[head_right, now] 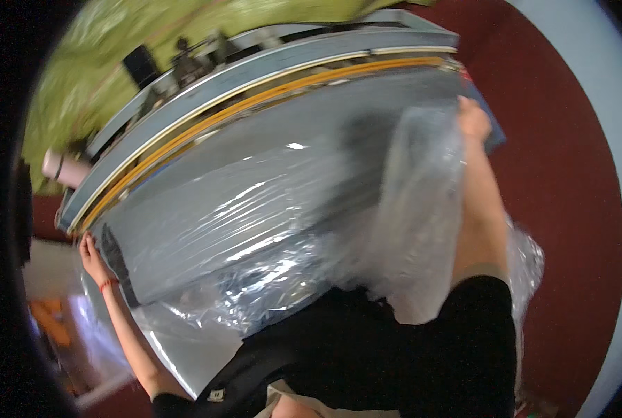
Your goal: Preparing and smoothing a large plastic film over a work surface.
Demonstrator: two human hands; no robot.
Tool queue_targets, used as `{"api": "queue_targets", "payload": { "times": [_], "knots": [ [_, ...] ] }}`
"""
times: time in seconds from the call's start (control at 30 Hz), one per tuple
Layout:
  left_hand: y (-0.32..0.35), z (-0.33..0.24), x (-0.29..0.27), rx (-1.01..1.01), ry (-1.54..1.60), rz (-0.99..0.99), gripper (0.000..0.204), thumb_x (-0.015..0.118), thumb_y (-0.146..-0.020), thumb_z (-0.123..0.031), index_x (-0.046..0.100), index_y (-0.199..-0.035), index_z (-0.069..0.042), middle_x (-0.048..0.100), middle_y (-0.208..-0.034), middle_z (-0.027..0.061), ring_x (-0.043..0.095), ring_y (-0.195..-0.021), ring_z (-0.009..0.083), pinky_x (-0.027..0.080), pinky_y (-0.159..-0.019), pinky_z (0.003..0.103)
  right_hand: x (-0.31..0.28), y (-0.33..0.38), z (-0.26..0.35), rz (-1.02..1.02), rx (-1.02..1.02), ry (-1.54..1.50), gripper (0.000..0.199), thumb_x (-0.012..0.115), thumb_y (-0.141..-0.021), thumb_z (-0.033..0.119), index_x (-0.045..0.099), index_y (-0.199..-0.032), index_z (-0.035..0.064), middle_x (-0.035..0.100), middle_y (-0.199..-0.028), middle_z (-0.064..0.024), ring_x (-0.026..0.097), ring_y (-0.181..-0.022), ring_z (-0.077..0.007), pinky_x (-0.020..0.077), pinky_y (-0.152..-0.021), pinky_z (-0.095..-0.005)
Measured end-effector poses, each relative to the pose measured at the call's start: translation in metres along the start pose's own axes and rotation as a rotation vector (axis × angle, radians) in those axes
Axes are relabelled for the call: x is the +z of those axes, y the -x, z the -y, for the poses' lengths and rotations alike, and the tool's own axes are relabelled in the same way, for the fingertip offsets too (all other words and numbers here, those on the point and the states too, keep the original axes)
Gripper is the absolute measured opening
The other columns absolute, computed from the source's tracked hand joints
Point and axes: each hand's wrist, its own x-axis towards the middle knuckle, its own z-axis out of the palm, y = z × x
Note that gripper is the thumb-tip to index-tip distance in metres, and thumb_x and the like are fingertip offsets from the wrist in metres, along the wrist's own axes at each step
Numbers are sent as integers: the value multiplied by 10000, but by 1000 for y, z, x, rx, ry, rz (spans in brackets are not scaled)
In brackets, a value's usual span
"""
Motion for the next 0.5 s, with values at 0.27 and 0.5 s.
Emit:
{"api": "queue_targets", "payload": {
  "times": [0.27,0.5],
  "knots": [
    [294,-298,185,-193,775,1440,399,511,-819,-18,422,-1207,-41,533,-1123,108,521,-985,177,422,-816,287,-13,10,-8,-29,-39,-91,336,365,-887,314,552,-858,37,611,-791,-198,589,-764,-369,443,-672,-465],
    [365,-285,233,-532,767,1634,299,550,-769,-15,507,-1062,26,579,-940,136,543,-881,193,402,-823,332,-1,4,-18,-53,-19,-186,347,391,-878,334,553,-846,29,596,-776,-221,579,-766,-385,436,-661,-488]
  ]
}}
